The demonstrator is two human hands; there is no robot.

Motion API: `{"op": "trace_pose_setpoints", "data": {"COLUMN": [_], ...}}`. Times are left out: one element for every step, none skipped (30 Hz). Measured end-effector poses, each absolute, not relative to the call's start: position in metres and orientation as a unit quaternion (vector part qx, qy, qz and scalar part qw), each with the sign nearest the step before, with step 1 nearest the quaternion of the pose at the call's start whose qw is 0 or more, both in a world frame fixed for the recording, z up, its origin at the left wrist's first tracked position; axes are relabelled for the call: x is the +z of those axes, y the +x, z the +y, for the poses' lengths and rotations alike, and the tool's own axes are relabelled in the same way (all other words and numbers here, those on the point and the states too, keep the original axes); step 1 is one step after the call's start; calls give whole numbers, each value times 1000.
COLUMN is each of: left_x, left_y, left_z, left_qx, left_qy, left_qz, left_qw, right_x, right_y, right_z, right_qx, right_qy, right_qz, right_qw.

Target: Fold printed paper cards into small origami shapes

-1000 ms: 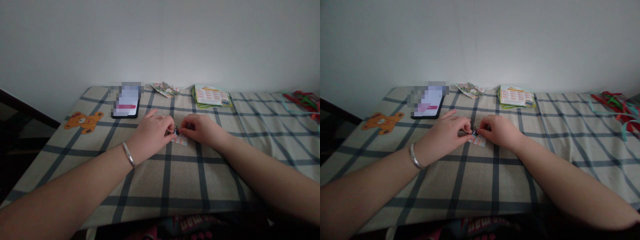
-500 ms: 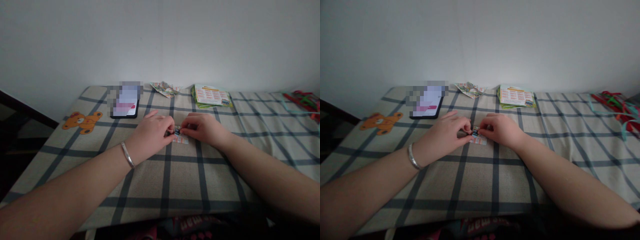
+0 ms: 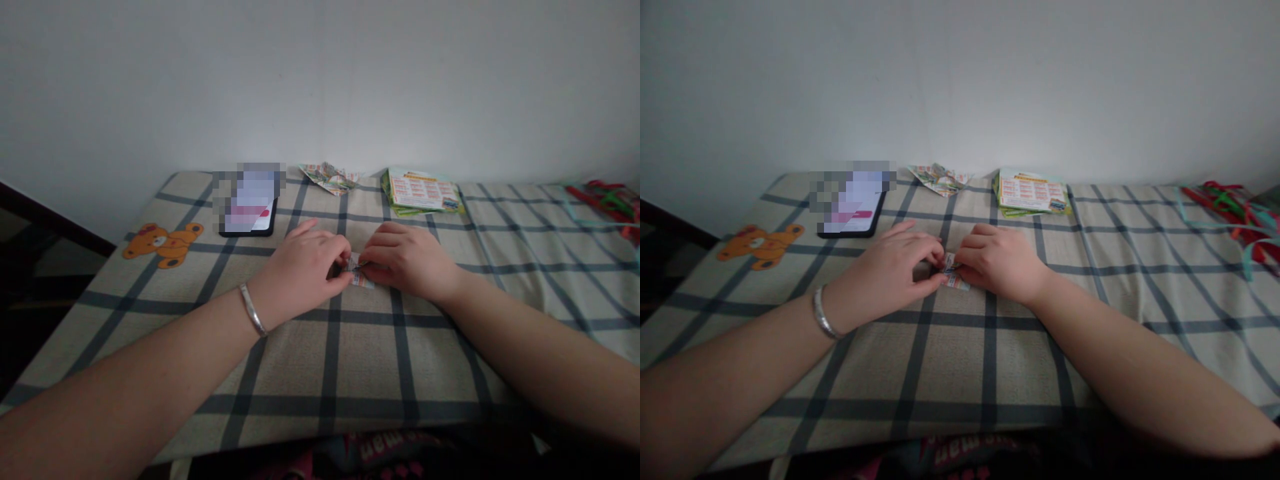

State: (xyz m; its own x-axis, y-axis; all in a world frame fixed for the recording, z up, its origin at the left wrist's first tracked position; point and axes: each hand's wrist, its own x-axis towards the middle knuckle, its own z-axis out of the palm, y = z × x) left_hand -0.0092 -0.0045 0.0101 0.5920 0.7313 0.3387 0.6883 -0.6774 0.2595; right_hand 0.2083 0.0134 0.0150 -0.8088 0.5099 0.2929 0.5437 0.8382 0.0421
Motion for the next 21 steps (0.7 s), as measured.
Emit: {"op": "trace_pose_setpoints", "data": {"left_x": [10,10,9,8,7,6,4,3,2,2,1,1,1,1,1,1,1,2,2,2,2], "left_y": [-9,-9,-9,-8,-8,-8,-7,-7,-7,-7,-7,-7,-7,-7,-7,-7,-7,-7,-7,-7,-7], "left_z": [-4,-4,-4,-4,-4,-4,-4,-4,-4,-3,-3,-4,-4,-4,-4,-4,-3,-3,-3,-2,-2], "left_qx": [211,209,208,209,211,213,217,218,217,214,209,206,204,203,204,205,207,208,209,210,212], "left_qy": [891,892,893,894,894,895,894,894,895,895,896,896,895,894,893,892,891,890,889,888,887], "left_qz": [398,398,397,395,393,391,391,390,390,391,391,393,395,398,399,401,402,404,404,406,407], "left_qw": [48,45,43,41,39,36,31,27,23,21,21,23,27,30,34,37,40,43,46,49,51], "right_x": [14,13,12,12,11,10,9,8,8,8,8,8,8,8,9,9,10,10,10,10,11], "right_y": [208,207,207,206,206,206,205,205,204,204,203,203,202,201,200,200,199,198,198,198,198], "right_z": [14,14,15,15,16,16,16,16,16,15,15,15,14,14,14,15,15,16,16,17,17], "right_qx": [-68,-70,-70,-68,-65,-61,-56,-50,-43,-34,-25,-16,-7,3,13,24,35,46,57,68,80], "right_qy": [-273,-268,-264,-261,-260,-259,-261,-265,-269,-273,-276,-280,-282,-285,-289,-295,-300,-304,-307,-309,-310], "right_qz": [-950,-951,-952,-952,-952,-952,-950,-948,-947,-945,-944,-944,-944,-943,-943,-941,-939,-937,-935,-933,-930], "right_qw": [136,136,138,142,147,153,159,166,172,175,176,176,173,170,166,163,163,165,169,174,179]}}
